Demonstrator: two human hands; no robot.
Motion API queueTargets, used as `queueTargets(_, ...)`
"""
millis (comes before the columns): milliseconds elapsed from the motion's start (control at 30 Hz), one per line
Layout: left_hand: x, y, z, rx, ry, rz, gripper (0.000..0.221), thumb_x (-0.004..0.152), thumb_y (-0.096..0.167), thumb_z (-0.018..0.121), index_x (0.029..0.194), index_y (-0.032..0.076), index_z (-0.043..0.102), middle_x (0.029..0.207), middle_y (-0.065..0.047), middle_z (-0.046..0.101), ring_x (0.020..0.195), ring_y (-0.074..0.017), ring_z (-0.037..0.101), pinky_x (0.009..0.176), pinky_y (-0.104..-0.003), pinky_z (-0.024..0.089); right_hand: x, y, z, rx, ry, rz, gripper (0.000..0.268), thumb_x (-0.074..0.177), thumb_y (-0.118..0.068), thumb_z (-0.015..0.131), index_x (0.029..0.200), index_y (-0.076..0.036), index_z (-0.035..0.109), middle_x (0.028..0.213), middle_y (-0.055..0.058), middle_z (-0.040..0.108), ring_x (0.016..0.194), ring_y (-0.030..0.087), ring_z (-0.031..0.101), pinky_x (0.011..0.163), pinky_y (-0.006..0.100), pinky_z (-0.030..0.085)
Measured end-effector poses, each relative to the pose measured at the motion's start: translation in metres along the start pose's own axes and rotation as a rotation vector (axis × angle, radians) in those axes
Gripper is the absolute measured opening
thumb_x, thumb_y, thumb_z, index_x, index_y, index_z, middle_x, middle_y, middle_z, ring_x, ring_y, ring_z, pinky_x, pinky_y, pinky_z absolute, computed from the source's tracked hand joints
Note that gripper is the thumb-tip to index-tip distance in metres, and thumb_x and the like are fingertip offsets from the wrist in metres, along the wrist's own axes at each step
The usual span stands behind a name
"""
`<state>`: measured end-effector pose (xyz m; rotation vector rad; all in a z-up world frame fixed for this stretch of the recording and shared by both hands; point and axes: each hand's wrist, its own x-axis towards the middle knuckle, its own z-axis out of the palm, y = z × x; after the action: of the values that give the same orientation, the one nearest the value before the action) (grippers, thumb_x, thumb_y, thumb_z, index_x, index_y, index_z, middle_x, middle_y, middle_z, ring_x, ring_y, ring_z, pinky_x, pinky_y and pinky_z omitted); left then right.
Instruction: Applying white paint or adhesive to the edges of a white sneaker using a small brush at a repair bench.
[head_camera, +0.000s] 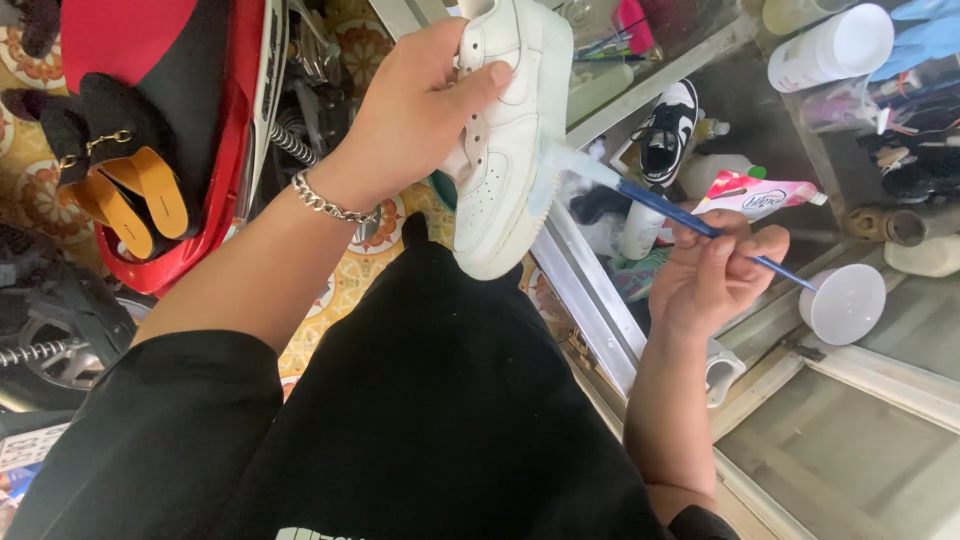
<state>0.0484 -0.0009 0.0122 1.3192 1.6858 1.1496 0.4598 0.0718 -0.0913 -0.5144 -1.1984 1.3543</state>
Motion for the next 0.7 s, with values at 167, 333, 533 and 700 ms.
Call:
queueTargets(167,0.000,0.009,0.001,0.005,0.011,0.015,0.022,0.130,0.032,0.067,0.114,0.016,0.069,0.103,0.006,0.072,0.094,-0.0124,0.069,0.083,-0.036,0.054,-0.012,-0.011,-0.009,0.044,-0.085,-0.069,0.028,0.127,-0.010,0.074,0.121,-0.022,0.050,0.114,0.016,0.076,0.089,0.023,0.079,0.080,0.031,0.071)
queueTargets(333,-0.001,0.016,0.003,0.036,0.021,-0.009,0.026,0.131,0.033,0.068,0.112,0.016,0.066,0.097,0.005,0.068,0.088,-0.0121,0.065,0.077,-0.037,0.051,-0.010,-0.011,-0.015,0.038,-0.080,-0.123,0.029,0.126,-0.012,0.078,0.124,-0.021,0.051,0.112,0.015,0.074,0.086,0.019,0.076,0.076,0.028,0.072)
queueTargets(533,-0.001,0.023,0.004,0.102,0.039,-0.030,0.024,0.129,0.032,0.069,0.113,0.014,0.064,0.102,0.002,0.067,0.092,-0.0171,0.063,0.079,-0.041,0.050,-0.007,-0.014,-0.021,0.052,-0.135,-0.184,0.033,0.125,0.005,0.063,0.117,-0.022,0.045,0.107,0.013,0.076,0.085,0.020,0.079,0.075,0.030,0.072)
queueTargets(700,-0.007,0.034,0.005,0.142,0.039,-0.001,0.020,0.129,0.030,0.068,0.117,0.014,0.066,0.096,0.003,0.061,0.082,-0.0162,0.053,0.074,-0.041,0.045,-0.002,-0.019,-0.013,-0.048,-0.071,-0.200,0.032,0.129,-0.010,0.072,0.123,-0.023,0.044,0.107,0.014,0.068,0.082,0.019,0.072,0.079,0.029,0.070)
